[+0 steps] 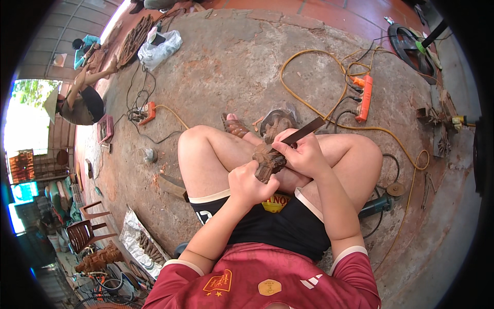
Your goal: The person sits on the floor and carves a piece of wood using a knife held in the right hand. They rotate the wood to work on different sides, carefully shaping the material with precise strokes.
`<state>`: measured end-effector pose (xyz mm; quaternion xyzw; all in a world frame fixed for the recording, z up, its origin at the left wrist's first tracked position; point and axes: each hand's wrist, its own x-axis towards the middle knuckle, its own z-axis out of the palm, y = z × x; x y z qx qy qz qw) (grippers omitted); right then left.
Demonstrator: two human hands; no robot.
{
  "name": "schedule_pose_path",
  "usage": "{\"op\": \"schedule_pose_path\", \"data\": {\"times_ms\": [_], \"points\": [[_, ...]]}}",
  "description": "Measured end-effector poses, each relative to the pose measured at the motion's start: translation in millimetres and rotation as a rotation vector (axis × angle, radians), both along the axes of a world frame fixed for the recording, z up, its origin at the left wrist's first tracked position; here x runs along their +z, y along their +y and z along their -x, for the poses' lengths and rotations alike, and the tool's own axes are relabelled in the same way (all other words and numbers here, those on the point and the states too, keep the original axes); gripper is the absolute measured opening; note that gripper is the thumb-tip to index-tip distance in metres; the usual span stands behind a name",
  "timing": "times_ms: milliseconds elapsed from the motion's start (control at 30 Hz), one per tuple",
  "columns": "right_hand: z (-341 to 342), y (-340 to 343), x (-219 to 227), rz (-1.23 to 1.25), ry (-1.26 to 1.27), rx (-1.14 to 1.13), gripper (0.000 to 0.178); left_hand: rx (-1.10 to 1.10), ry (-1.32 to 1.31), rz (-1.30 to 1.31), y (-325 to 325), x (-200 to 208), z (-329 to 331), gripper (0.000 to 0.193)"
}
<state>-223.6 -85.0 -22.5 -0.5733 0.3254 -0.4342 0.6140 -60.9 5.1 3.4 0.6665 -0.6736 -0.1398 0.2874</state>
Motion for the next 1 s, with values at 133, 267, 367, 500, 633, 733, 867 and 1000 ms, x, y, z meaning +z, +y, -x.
{"op": "schedule_pose_path", "data": {"times_ms": [133, 267, 367, 500, 633, 733, 867, 1000], "points": [[-0.4, -1.3, -0.9, 0.143, 0.035, 0.004, 0.009, -0.005, -0.003, -0.007, -0.2, -0.5, -0.5, 0.035], [-0.8, -1.6, -1.4, 0.215, 0.039, 0.000, 0.009, 0.002, 0.007, -0.012, 0.3, -2.2, -0.9, 0.035], [0.6, -1.3, 2.9, 0.207, 0.046, 0.008, 0.008, -0.001, -0.004, -0.014, 0.5, -4.7, -1.8, 0.036], [1.0, -1.7, 2.7, 0.250, 0.077, 0.024, 0.008, -0.004, -0.003, 0.007, 0.3, -4.6, -1.3, 0.036], [0.6, -0.1, 2.8, 0.251, 0.092, 0.010, 0.007, -0.003, -0.008, 0.005, 0.5, -4.0, -1.3, 0.036], [1.6, 0.5, 5.4, 0.283, 0.137, 0.019, 0.007, 0.000, -0.022, -0.011, 0.9, -2.6, -0.8, 0.036], [3.2, -0.8, 7.7, 0.360, 0.182, 0.028, 0.009, 0.000, -0.024, -0.012, 1.6, -3.5, -0.2, 0.036], [2.9, -0.5, 7.6, 0.424, 0.170, 0.001, 0.010, -0.002, -0.014, -0.008, 1.4, -2.8, 0.5, 0.036]]}}
